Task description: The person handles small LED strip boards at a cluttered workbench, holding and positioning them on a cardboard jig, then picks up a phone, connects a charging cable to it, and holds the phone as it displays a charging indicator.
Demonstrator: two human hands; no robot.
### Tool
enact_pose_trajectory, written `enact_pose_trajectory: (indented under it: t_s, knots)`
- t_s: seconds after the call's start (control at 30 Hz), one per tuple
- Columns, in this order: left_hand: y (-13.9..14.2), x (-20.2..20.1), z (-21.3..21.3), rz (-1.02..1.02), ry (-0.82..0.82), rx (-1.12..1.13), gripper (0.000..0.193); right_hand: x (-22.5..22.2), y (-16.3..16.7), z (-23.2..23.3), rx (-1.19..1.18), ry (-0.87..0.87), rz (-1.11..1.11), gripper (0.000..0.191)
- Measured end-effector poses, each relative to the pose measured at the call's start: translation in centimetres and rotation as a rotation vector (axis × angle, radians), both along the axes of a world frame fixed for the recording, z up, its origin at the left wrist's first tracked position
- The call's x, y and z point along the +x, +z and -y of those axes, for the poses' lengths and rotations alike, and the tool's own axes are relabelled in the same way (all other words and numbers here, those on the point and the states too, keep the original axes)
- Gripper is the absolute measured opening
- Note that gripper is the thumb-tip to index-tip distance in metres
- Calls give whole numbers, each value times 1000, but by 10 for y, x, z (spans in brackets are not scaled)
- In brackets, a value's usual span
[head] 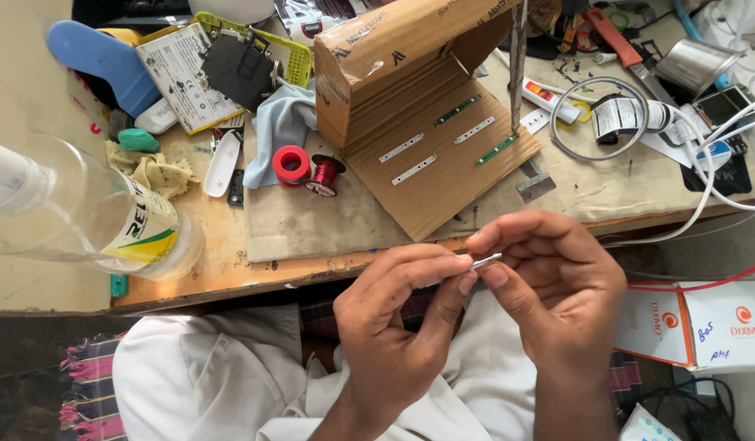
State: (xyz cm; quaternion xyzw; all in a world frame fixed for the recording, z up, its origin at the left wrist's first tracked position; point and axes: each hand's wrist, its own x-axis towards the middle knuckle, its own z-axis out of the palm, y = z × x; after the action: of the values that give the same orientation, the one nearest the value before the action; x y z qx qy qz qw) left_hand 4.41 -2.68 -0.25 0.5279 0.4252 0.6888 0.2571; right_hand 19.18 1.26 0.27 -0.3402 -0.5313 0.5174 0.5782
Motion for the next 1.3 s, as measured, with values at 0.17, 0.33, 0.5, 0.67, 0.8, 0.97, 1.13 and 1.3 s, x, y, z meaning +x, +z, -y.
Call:
enact_pose_trajectory:
  t_s: [0.17,0.33,0.5,0.67,0.8,0.97,1.13,1.3]
  knots:
    - [-2,4,-2,0,4,-68,14,6,-14,-1,70,23,13,8]
    - [-6,4,-5,-38,19,-58,14,1,-30,-2,6,-28,-62,11]
    - [-6,5,-7,-15,25,-105,14,-2,-32,-6,-81,-28,-145,12]
    - [-1,5,-9,-33,35,-109,16,3,-28,-7,-59,20,-102,11]
    - [2,1,-10,-48,14,-117,13,6,-26,-5,-23,21,-2,11]
    - [2,-6,-6,-67,-20,-143,13,8,-26,-2,9,48,53,9]
    - [-2,-9,-5,-70,-1,-150,14,5,-27,1,12,9,146,10]
    - [-3,-12,-5,-67,-1,-129,11,5,-24,2,21,88,83,11]
